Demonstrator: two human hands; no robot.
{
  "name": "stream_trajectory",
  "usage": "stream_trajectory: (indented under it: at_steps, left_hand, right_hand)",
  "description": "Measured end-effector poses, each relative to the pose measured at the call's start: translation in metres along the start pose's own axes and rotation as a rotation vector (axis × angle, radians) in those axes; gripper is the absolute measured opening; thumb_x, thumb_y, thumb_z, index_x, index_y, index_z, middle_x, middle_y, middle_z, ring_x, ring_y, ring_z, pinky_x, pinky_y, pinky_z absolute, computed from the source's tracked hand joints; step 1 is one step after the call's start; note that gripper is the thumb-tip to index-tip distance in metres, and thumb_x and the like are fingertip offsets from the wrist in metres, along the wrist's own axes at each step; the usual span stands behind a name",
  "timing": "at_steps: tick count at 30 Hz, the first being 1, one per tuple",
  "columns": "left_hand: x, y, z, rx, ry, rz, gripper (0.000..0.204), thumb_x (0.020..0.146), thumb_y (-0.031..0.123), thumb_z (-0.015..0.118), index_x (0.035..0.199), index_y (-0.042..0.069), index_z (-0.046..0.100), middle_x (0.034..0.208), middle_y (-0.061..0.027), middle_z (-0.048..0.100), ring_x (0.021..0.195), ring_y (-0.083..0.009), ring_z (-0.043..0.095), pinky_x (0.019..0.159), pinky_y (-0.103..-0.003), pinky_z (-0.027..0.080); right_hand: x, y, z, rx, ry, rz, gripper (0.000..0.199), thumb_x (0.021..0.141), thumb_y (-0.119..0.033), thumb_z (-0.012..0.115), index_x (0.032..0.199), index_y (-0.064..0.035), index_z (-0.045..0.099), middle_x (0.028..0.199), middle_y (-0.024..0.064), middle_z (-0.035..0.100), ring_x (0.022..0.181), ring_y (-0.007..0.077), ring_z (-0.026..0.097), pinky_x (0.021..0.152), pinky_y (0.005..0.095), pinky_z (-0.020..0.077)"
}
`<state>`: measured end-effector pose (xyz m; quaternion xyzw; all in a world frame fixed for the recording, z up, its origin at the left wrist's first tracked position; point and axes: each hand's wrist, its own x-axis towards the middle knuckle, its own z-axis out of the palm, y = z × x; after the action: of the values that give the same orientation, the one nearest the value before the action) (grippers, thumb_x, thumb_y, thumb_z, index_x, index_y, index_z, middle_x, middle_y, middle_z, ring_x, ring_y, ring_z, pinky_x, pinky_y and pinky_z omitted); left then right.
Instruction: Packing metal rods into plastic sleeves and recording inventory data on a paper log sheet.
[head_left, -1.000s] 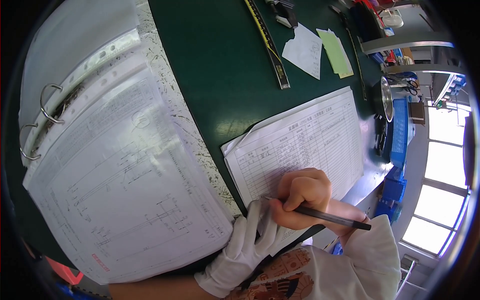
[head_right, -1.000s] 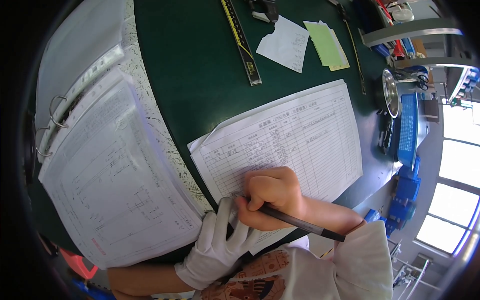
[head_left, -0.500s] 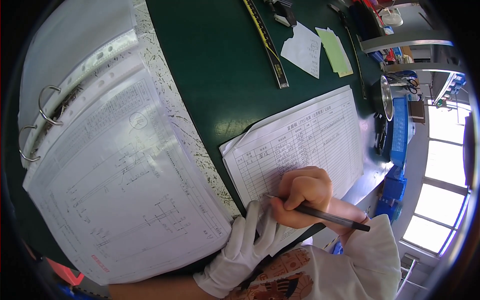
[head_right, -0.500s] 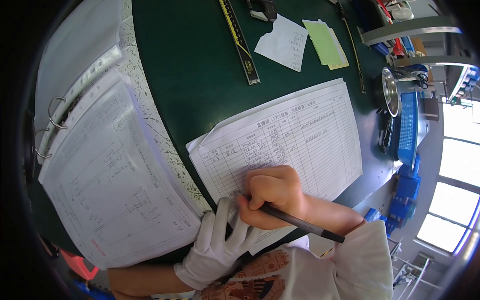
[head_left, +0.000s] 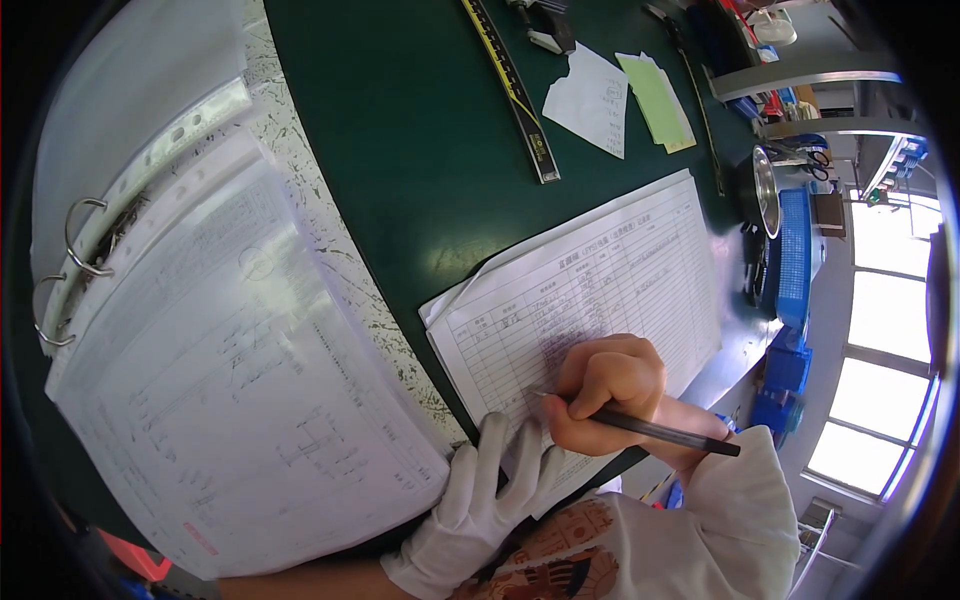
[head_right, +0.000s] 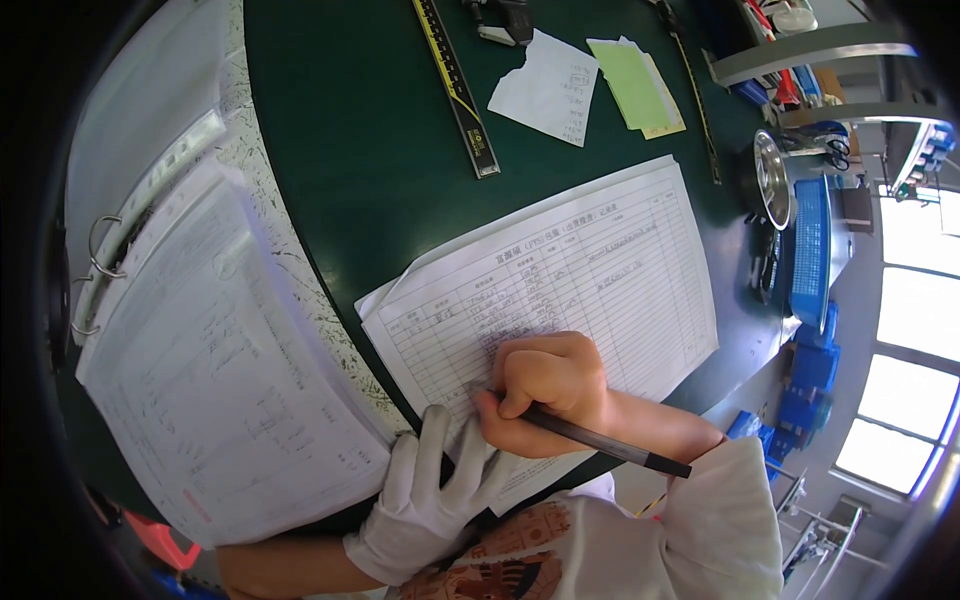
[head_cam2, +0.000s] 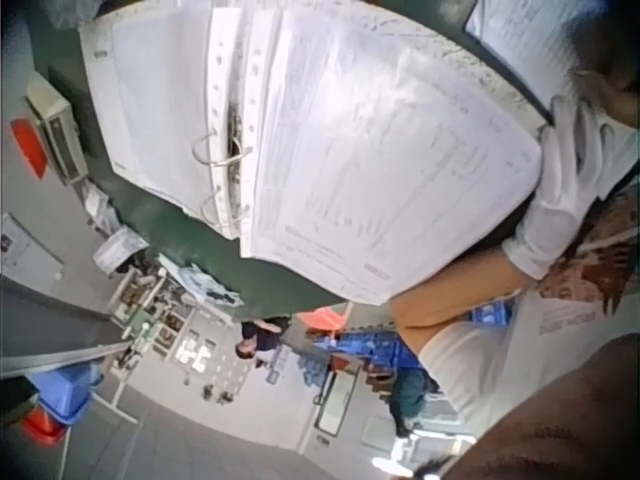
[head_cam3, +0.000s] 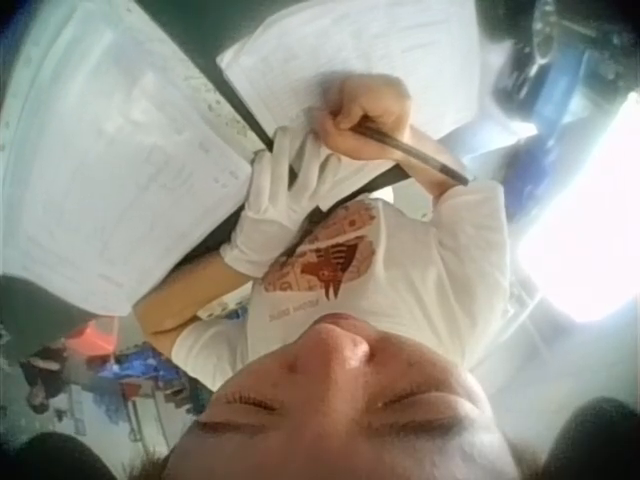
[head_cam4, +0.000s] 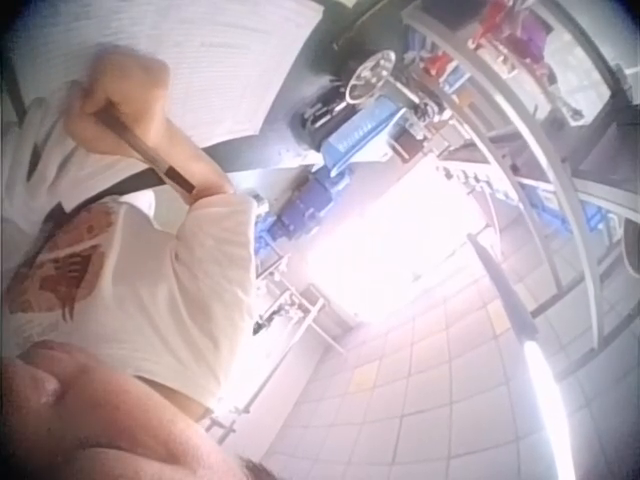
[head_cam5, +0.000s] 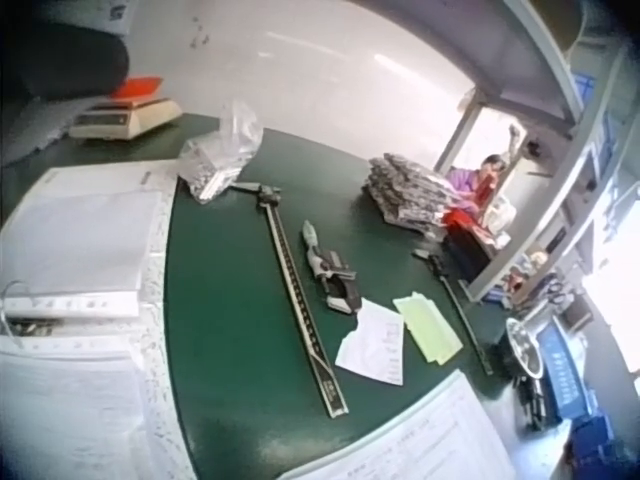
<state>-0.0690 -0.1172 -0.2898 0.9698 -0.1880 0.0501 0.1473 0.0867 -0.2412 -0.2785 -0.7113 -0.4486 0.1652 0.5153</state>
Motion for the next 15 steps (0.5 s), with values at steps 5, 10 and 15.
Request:
stream_trajectory:
  at_steps: [5, 10, 15]
  left_hand:
    - [-0.0003, 0.0004, -0.0044, 0.078, -0.062, 0.001, 0.041, 0.092, 0.024, 0.035, 0.129, 0.007, 0.035, 0.124, -0.0121, 0.042, 0.110, -0.0306, 0.052, 0.085, -0.036, 0.039]
    - [-0.0013, 0.0028, -0.0051, 0.132, -0.057, -0.014, 0.043, 0.092, 0.025, 0.035, 0.131, 0.008, 0.034, 0.125, -0.0113, 0.041, 0.111, -0.0281, 0.052, 0.087, -0.035, 0.037]
    - [-0.0009, 0.0027, -0.0012, 0.030, -0.006, -0.024, 0.044, 0.087, 0.018, 0.044, 0.130, 0.010, 0.039, 0.122, -0.0118, 0.039, 0.105, -0.0336, 0.053, 0.079, -0.038, 0.042]
  right_hand:
    - [0.0020, -0.0025, 0.0013, -0.004, 0.006, 0.045, 0.030, 0.062, 0.007, 0.064, 0.056, -0.0087, 0.039, 0.053, 0.0040, 0.045, 0.039, 0.0164, 0.043, 0.034, 0.0261, 0.0277]
    - [0.0034, -0.0041, 0.0032, 0.003, 0.004, 0.024, 0.030, 0.062, 0.007, 0.062, 0.056, -0.0086, 0.038, 0.052, 0.0041, 0.045, 0.038, 0.0174, 0.043, 0.034, 0.0276, 0.0272]
    - [0.0027, -0.0033, 0.0013, 0.001, -0.019, 0.043, 0.031, 0.062, 0.008, 0.062, 0.055, -0.0088, 0.037, 0.052, 0.0040, 0.044, 0.038, 0.0177, 0.043, 0.034, 0.0278, 0.0276]
